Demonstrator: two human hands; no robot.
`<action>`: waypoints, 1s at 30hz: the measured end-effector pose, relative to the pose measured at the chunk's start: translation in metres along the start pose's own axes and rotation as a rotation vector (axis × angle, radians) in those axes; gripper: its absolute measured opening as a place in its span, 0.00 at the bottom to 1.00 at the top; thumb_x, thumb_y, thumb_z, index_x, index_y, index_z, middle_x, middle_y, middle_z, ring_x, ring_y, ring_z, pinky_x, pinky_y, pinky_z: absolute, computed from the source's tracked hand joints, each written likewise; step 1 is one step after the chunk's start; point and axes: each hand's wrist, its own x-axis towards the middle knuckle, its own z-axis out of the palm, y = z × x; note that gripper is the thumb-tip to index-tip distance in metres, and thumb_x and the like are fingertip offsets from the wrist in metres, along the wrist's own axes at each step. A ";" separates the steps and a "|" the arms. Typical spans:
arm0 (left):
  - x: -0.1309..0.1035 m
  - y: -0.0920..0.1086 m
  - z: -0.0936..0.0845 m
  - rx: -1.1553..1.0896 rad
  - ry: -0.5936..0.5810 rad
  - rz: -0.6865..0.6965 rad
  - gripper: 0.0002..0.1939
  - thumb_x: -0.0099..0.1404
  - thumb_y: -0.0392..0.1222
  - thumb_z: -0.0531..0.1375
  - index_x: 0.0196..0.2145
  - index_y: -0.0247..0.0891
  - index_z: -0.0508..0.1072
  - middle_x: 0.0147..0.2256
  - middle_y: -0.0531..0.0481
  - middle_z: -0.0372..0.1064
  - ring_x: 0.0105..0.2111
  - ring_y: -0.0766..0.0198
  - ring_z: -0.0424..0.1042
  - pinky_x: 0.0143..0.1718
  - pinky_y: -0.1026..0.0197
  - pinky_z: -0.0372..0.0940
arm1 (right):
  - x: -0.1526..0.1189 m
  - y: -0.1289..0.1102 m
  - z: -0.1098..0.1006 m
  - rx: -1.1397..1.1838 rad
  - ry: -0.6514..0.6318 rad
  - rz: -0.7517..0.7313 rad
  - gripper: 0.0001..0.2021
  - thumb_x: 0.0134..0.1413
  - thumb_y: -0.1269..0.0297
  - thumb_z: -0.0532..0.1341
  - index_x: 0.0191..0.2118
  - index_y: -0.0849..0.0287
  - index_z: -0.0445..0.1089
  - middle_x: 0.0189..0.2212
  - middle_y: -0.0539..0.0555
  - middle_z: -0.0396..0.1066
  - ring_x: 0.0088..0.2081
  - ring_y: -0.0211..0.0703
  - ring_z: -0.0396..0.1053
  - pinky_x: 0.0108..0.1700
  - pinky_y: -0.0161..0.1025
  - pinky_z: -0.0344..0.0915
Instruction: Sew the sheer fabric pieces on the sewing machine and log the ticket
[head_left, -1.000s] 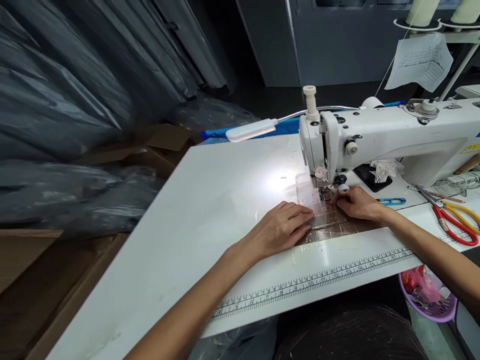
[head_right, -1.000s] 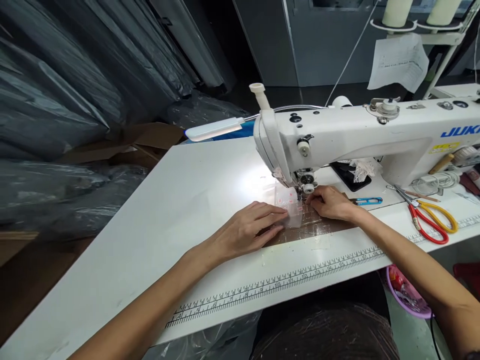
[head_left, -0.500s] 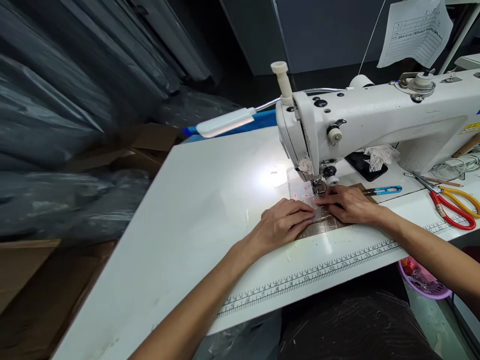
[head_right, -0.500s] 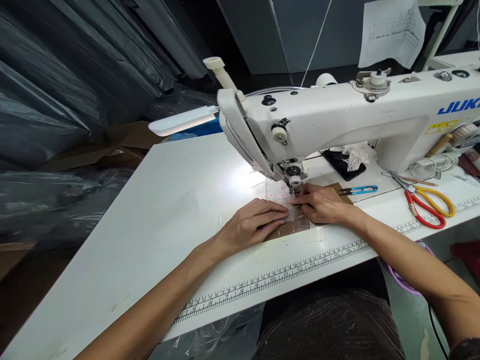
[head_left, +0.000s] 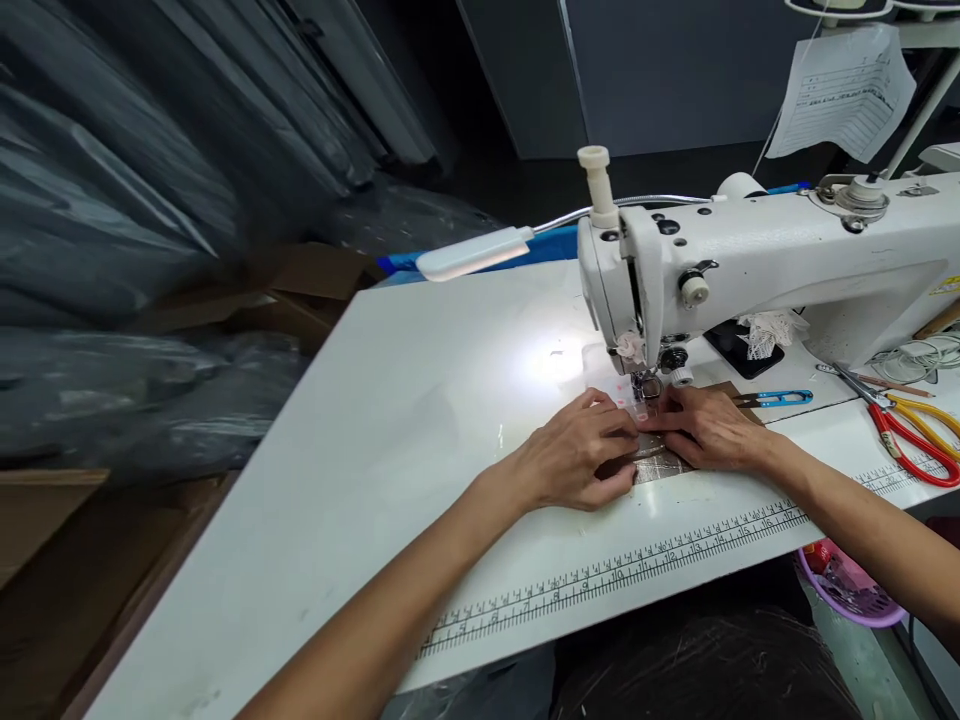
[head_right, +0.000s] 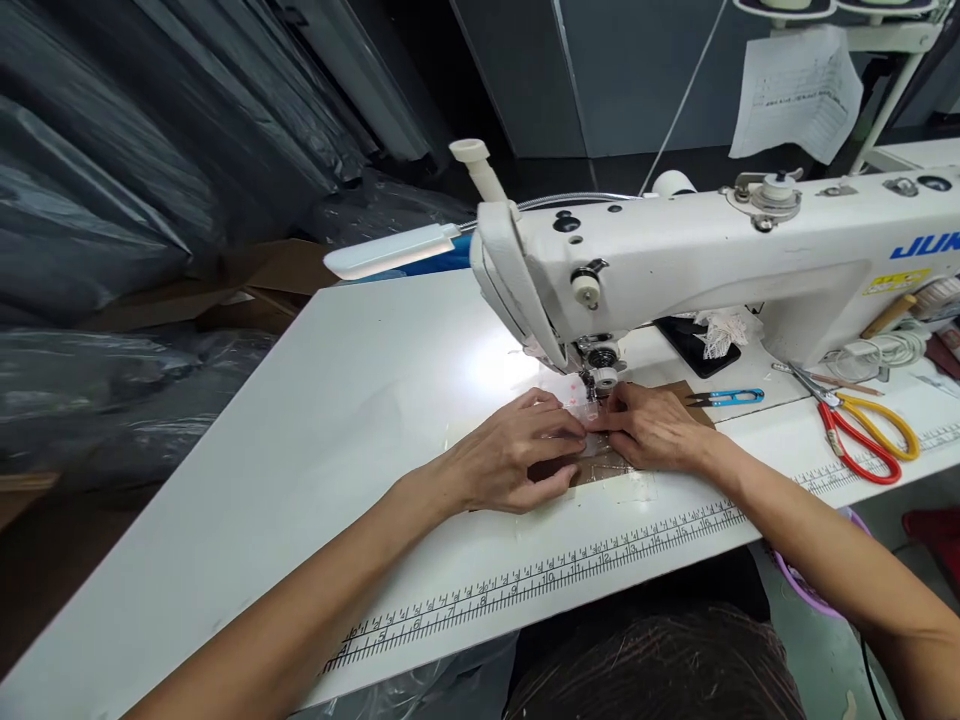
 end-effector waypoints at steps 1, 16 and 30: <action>0.000 -0.002 0.001 -0.033 0.022 0.004 0.09 0.62 0.39 0.56 0.30 0.38 0.76 0.33 0.48 0.76 0.31 0.63 0.72 0.40 0.53 0.68 | 0.000 0.000 -0.001 0.006 -0.002 -0.004 0.18 0.60 0.70 0.55 0.51 0.52 0.75 0.42 0.56 0.68 0.40 0.45 0.66 0.38 0.41 0.67; -0.014 -0.010 0.010 -0.087 0.061 -0.085 0.14 0.58 0.40 0.56 0.40 0.37 0.77 0.39 0.45 0.76 0.32 0.58 0.72 0.37 0.51 0.70 | 0.003 -0.005 0.004 -0.100 -0.003 0.048 0.19 0.64 0.68 0.52 0.57 0.52 0.70 0.42 0.58 0.69 0.34 0.44 0.67 0.32 0.40 0.67; -0.015 -0.011 0.011 -0.036 0.035 -0.151 0.17 0.59 0.42 0.57 0.46 0.35 0.73 0.46 0.43 0.74 0.39 0.55 0.73 0.44 0.51 0.67 | 0.002 -0.006 0.002 -0.100 0.013 0.052 0.18 0.64 0.69 0.54 0.56 0.54 0.71 0.41 0.59 0.69 0.33 0.43 0.67 0.33 0.41 0.68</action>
